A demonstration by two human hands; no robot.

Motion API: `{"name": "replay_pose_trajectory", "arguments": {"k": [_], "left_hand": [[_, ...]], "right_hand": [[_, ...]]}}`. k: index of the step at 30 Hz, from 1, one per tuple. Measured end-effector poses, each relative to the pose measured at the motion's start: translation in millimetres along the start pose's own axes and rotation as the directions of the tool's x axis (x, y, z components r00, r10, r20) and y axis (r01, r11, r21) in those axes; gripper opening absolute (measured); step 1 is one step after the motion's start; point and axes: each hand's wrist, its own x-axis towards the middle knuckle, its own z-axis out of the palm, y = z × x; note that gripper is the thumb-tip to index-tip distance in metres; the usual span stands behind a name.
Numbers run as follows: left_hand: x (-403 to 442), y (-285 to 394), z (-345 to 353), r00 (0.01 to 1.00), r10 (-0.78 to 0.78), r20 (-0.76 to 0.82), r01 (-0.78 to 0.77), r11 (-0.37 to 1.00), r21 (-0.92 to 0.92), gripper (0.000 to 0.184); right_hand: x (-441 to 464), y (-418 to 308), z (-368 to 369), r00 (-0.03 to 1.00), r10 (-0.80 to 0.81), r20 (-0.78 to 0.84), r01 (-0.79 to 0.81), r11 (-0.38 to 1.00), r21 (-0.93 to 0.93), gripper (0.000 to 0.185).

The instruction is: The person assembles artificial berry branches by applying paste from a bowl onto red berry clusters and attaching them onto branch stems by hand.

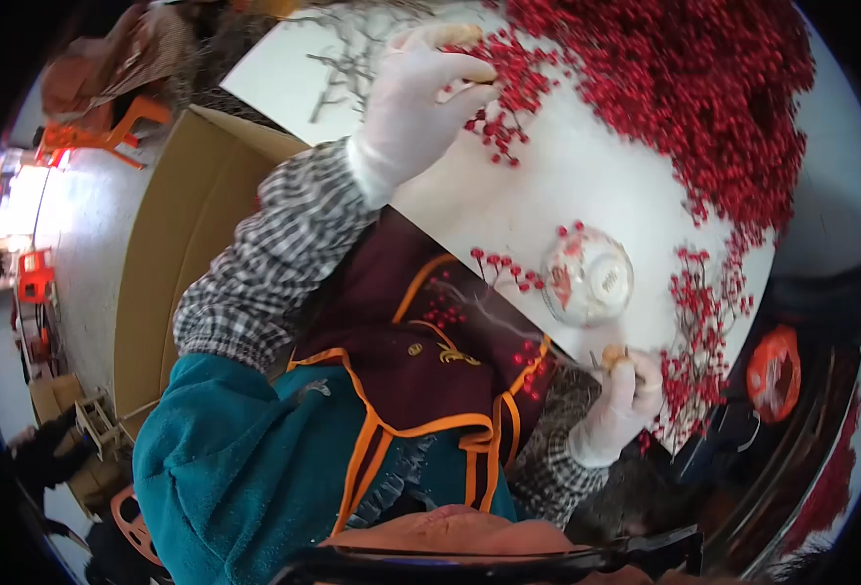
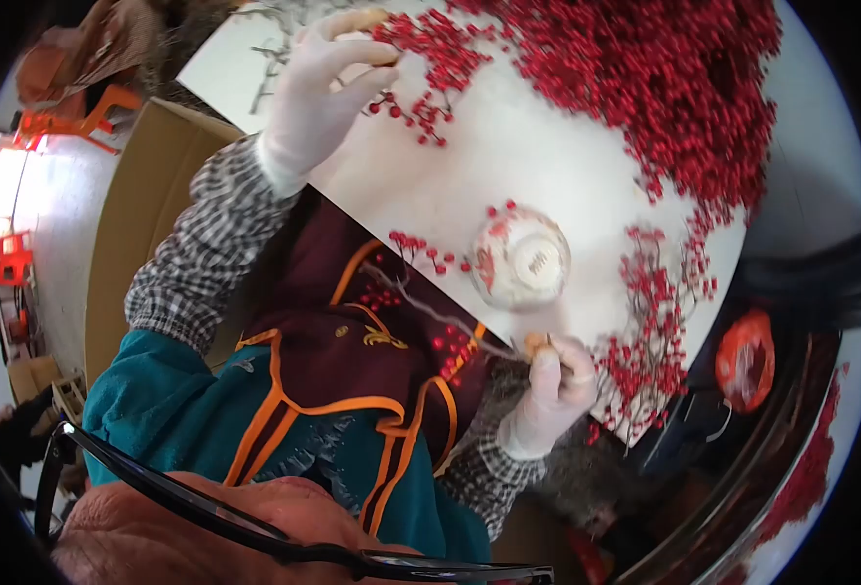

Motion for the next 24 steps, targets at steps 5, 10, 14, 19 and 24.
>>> {"name": "replay_pose_trajectory", "arguments": {"k": [5,10,14,19,24], "left_hand": [[-33,48,-11,0.927,-0.126,0.353,0.21,0.954,-0.212,0.02],[-59,74,5,0.91,-0.067,0.408,0.151,0.973,-0.177,0.015],[-59,90,17,0.823,0.002,0.568,0.113,0.979,-0.168,0.012],[-64,104,30,0.856,0.012,0.517,0.103,0.976,-0.193,0.015],[-66,106,38,0.846,-0.022,0.533,0.136,0.975,-0.176,0.016]], "right_hand": [[7,-11,9,0.998,0.037,-0.041,-0.043,0.985,-0.169,0.01],[13,-15,12,1.0,-0.004,-0.029,-0.009,0.906,-0.422,0.007],[22,-7,11,0.999,-0.052,0.01,0.049,0.849,-0.527,0.009],[30,-13,19,0.988,-0.106,0.115,0.155,0.773,-0.615,0.006],[40,-25,24,0.964,-0.101,0.245,0.255,0.595,-0.762,0.009]]}}
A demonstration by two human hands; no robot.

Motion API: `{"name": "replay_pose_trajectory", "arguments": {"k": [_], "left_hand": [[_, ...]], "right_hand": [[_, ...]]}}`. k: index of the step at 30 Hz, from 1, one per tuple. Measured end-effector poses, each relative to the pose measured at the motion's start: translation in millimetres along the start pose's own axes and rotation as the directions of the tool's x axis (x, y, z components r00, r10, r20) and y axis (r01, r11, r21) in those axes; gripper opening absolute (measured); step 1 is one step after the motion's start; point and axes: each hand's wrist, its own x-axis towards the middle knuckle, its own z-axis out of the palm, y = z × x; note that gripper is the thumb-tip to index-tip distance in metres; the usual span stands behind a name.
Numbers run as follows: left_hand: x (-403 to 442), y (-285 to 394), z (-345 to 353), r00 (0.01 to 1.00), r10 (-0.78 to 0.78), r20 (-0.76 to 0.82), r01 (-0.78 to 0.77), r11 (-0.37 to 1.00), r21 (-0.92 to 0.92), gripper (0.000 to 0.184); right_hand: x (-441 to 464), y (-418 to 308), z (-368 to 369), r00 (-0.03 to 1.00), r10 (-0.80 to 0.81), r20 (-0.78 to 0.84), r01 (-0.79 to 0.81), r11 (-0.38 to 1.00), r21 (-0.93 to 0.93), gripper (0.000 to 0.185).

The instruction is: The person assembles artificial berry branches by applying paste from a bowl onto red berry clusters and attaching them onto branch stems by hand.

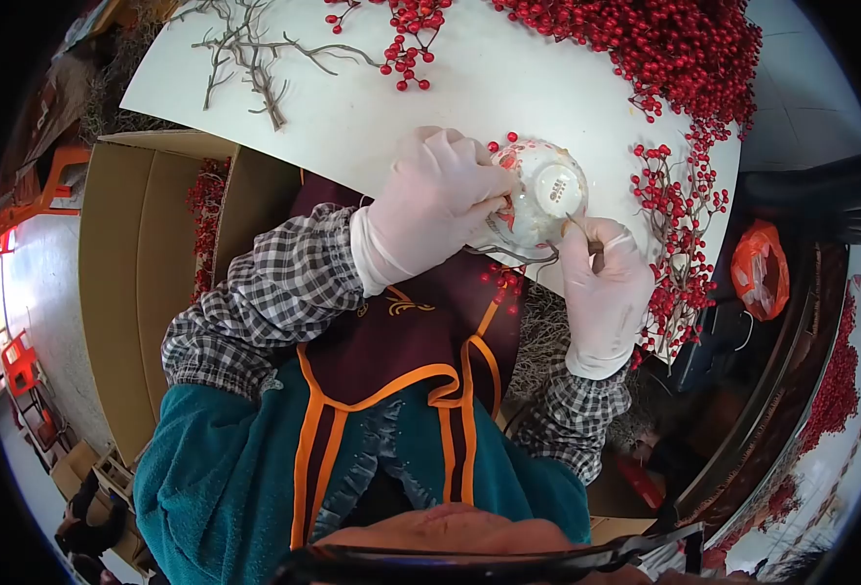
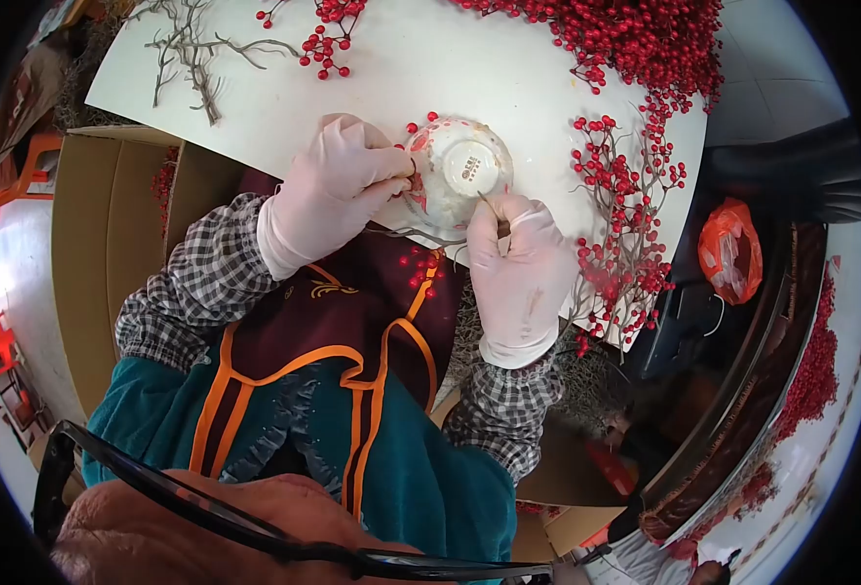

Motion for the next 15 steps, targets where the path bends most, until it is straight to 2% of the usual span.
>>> {"name": "replay_pose_trajectory", "arguments": {"k": [3,6,12,15], "left_hand": [[2,0,2,1.0,-0.001,-0.013,0.001,1.0,0.018,0.016],[2,-1,5,0.999,-0.029,-0.026,0.028,0.998,-0.05,0.016],[1,-5,9,0.998,0.02,-0.059,-0.025,0.996,-0.088,0.016],[1,-8,4,0.999,-0.02,-0.026,0.014,0.975,-0.222,0.016]], "right_hand": [[9,-6,-3,0.982,-0.19,0.008,0.189,0.965,-0.18,0.007],[16,-14,-6,0.955,-0.276,0.106,0.296,0.877,-0.379,0.007],[27,-25,-11,0.909,-0.339,0.243,0.415,0.79,-0.451,0.007],[22,-19,-12,0.925,-0.35,0.146,0.379,0.871,-0.311,0.007]]}}
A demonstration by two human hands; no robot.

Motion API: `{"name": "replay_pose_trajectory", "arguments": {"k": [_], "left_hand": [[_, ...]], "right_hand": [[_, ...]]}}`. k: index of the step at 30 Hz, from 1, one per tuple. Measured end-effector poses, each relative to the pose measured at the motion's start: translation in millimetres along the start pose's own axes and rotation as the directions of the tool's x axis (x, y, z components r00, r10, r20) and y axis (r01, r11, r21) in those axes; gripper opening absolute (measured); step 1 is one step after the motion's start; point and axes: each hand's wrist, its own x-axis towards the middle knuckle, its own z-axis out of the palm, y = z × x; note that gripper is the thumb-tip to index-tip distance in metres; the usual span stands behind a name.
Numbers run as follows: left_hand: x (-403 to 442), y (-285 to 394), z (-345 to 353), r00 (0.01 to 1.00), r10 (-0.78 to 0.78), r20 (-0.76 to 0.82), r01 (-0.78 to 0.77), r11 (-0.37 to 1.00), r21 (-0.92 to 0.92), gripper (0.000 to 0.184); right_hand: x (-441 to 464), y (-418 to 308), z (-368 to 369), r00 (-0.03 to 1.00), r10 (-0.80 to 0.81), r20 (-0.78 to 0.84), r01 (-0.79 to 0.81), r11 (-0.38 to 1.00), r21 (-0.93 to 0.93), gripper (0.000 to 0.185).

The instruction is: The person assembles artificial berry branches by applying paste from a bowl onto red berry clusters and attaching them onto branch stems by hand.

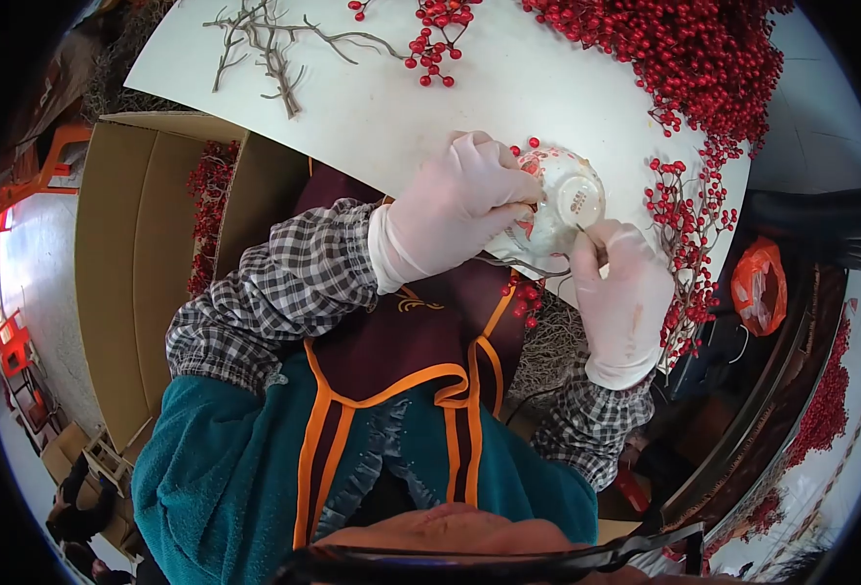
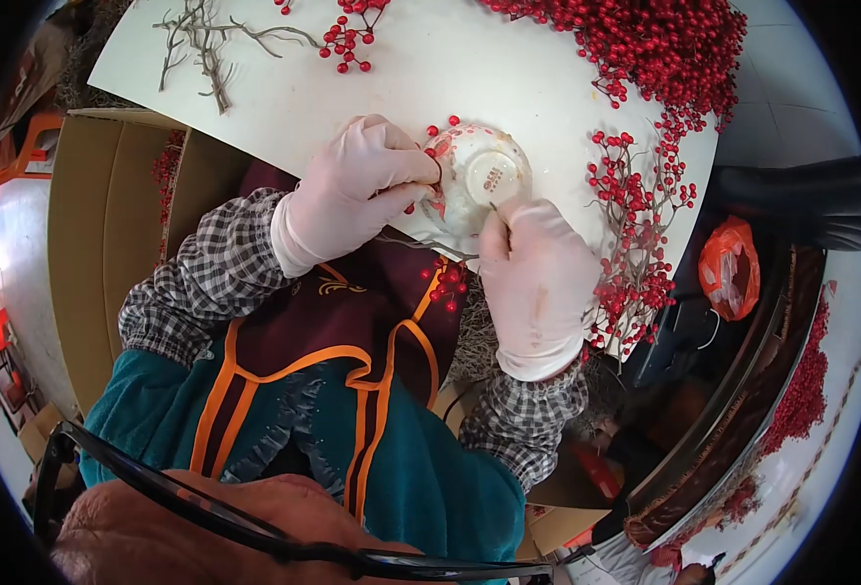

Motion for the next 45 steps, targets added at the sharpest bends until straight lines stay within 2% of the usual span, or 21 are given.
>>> {"name": "replay_pose_trajectory", "arguments": {"k": [3,6,9,13,16,21,25,28,31,34,37,42,45], "left_hand": [[-4,3,-6,0.993,-0.117,0.024,0.119,0.977,-0.177,0.016],[-10,3,-6,0.981,-0.19,0.042,0.193,0.935,-0.299,0.016],[-13,3,-4,0.99,-0.142,0.023,0.144,0.956,-0.255,0.016],[-15,5,-1,0.997,-0.081,-0.009,0.077,0.97,-0.229,0.017],[-15,11,-2,0.996,-0.088,0.014,0.089,0.974,-0.21,0.017],[-15,14,0,0.997,-0.081,-0.001,0.079,0.971,-0.224,0.017],[-14,18,-2,0.997,-0.082,0.004,0.081,0.978,-0.192,0.017],[-14,18,-2,0.997,-0.082,0.005,0.082,0.981,-0.179,0.017],[-13,17,-4,0.997,-0.076,0.029,0.08,0.981,-0.175,0.017],[-12,17,-4,0.996,-0.075,0.049,0.083,0.981,-0.174,0.016],[-12,17,-3,0.995,-0.083,0.058,0.091,0.985,-0.15,0.015],[-11,17,-3,0.994,-0.055,0.098,0.065,0.992,-0.106,0.016],[-14,14,1,1.0,0.016,-0.013,-0.017,0.995,-0.096,0.019]], "right_hand": [[-16,1,8,0.987,0.15,-0.064,-0.146,0.987,0.061,0.007],[-32,-7,18,0.94,0.302,-0.158,-0.217,0.887,0.407,0.009],[-41,-12,24,0.922,0.378,-0.087,-0.224,0.702,0.676,0.014],[-37,-22,24,0.918,0.396,0.002,-0.257,0.592,0.764,0.014],[-36,-24,28,0.939,0.342,-0.047,-0.191,0.627,0.755,0.014],[-37,-25,30,0.924,0.381,0.0,-0.239,0.579,0.779,0.014],[-37,-25,36,0.937,0.349,-0.012,-0.202,0.57,0.796,0.014],[-36,-27,34,0.922,0.386,0.008,-0.234,0.542,0.807,0.013],[-38,-26,34,0.908,0.417,-0.023,-0.246,0.578,0.778,0.013],[-37,-26,37,0.922,0.387,-0.004,-0.22,0.531,0.819,0.012],[-36,-27,35,0.926,0.378,0.007,-0.24,0.572,0.784,0.013],[-38,-23,38,0.941,0.328,-0.086,-0.194,0.729,0.657,0.016],[-38,-25,39,0.942,0.306,-0.135,-0.176,0.797,0.577,0.017]]}}
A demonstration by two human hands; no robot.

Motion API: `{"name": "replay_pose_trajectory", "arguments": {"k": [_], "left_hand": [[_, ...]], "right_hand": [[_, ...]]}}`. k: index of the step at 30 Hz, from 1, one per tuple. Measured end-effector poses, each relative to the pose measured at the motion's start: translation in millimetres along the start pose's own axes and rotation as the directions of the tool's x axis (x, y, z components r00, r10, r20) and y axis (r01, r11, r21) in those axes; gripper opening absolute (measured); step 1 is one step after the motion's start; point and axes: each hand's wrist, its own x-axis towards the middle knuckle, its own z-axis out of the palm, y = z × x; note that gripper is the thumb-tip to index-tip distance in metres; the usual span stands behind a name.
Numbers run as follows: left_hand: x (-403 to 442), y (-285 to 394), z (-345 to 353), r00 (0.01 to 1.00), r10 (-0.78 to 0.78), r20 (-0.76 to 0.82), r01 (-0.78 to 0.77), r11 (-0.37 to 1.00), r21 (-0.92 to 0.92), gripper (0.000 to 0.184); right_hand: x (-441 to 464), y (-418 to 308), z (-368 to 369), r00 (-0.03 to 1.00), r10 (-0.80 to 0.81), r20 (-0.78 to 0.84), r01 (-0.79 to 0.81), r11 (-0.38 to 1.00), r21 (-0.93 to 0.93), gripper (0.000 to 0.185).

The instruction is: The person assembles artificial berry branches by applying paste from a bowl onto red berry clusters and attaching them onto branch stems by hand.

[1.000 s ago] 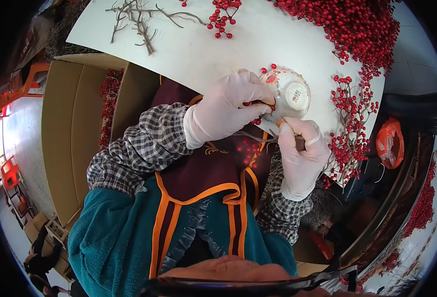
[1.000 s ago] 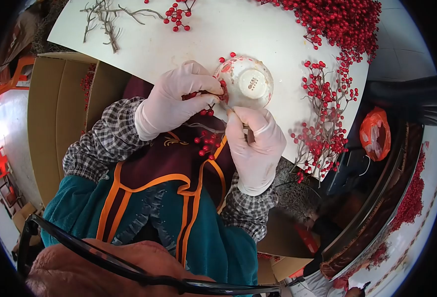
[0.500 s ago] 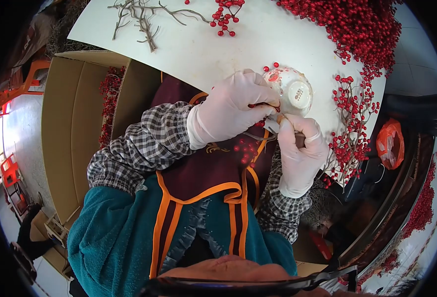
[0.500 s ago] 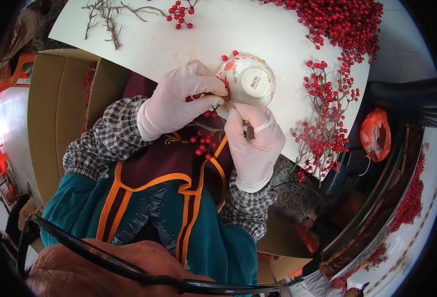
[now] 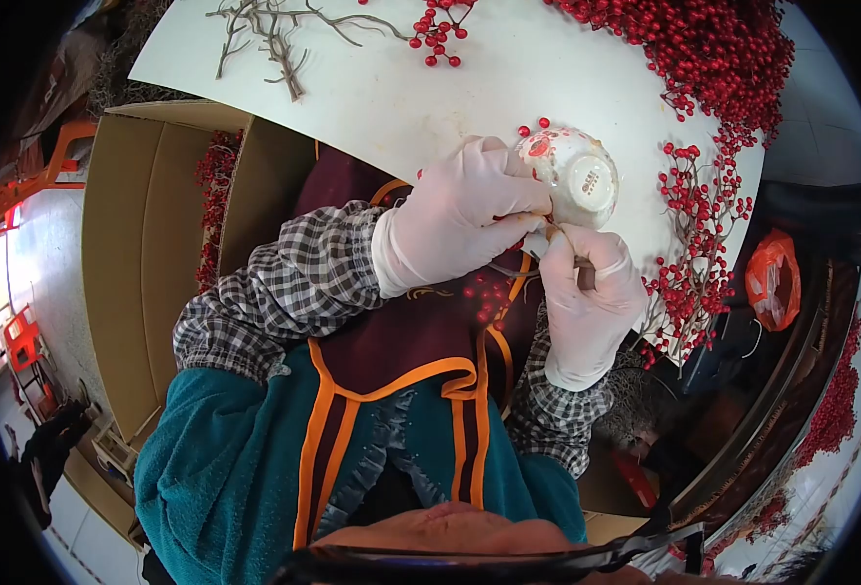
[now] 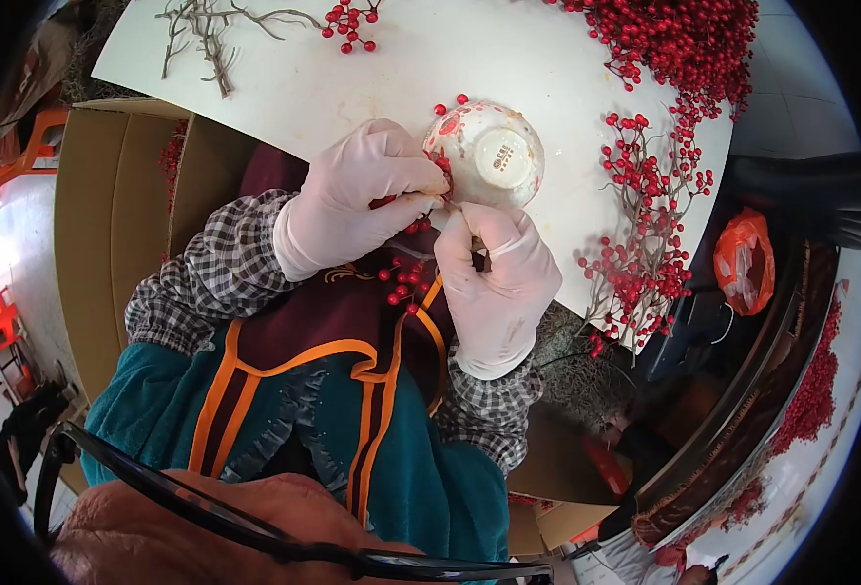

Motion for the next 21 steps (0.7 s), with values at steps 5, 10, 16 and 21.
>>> {"name": "replay_pose_trajectory", "arguments": {"k": [5,10,16,21], "left_hand": [[-2,-3,5,0.987,0.112,-0.113,-0.108,0.993,0.043,0.022],[-4,-5,9,0.983,0.125,-0.135,-0.119,0.992,0.047,0.022],[-2,-7,11,0.982,0.096,-0.162,-0.105,0.993,-0.047,0.011],[-4,-10,0,1.0,0.011,-0.008,-0.011,0.998,-0.068,0.011]], "right_hand": [[2,-6,5,0.999,-0.026,-0.021,0.025,0.998,-0.061,0.018],[3,-6,8,1.0,-0.008,-0.011,0.007,0.997,-0.072,0.017],[1,2,9,0.998,0.015,0.063,-0.019,0.998,0.062,0.008],[1,-1,15,0.994,0.095,0.059,-0.103,0.982,0.159,0.013]]}}
